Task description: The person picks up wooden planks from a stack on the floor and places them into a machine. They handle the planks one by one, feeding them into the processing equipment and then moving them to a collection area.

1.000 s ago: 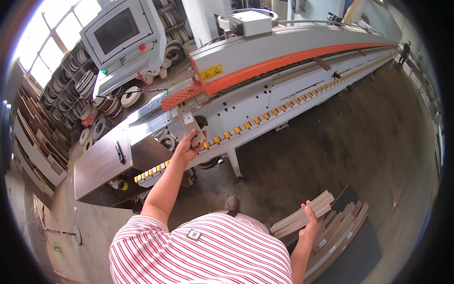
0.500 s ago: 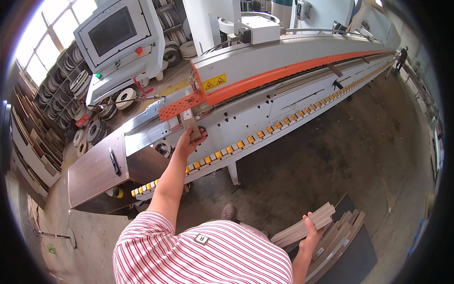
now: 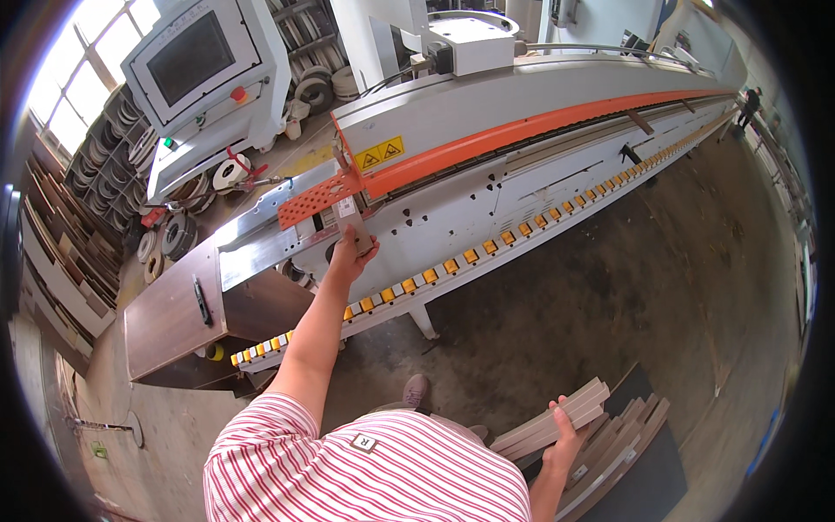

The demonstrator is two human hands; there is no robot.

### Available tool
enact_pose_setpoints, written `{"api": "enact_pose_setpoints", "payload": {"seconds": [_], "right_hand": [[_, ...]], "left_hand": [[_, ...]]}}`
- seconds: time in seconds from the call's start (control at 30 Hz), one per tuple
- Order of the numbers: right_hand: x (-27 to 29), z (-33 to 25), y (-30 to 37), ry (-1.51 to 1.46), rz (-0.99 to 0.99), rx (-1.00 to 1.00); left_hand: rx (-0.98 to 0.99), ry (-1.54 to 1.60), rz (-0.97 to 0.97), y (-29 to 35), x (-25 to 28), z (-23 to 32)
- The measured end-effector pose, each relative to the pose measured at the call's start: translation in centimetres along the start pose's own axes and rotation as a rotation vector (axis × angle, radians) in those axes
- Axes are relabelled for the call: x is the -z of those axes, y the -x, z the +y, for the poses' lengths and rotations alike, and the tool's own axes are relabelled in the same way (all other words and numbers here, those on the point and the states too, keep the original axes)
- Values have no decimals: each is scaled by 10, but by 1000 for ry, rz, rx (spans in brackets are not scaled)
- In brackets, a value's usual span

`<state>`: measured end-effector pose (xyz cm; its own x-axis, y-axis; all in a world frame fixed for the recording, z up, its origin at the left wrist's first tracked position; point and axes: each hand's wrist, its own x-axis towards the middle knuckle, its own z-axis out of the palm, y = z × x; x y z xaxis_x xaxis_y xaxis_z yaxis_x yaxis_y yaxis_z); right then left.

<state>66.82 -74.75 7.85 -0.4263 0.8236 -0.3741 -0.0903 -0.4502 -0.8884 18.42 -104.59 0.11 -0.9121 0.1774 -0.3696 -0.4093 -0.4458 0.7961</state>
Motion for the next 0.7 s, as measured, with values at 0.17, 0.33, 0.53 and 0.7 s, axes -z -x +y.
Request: {"api": "enact_pose_setpoints", "payload": {"seconds": [0.17, 0.33, 0.53, 0.7], "right_hand": [[6, -2, -4, -9, 20, -8], [17, -9, 0, -24, 8, 31], [14, -13, 13, -14, -60, 131], [-10, -19, 17, -81, -57, 182]], "left_hand": [[42, 3, 3, -19, -38, -12], [0, -29, 10, -65, -68, -53], [66, -478, -74, -107, -99, -41], [-589, -881, -609, 78, -163, -101]]}}
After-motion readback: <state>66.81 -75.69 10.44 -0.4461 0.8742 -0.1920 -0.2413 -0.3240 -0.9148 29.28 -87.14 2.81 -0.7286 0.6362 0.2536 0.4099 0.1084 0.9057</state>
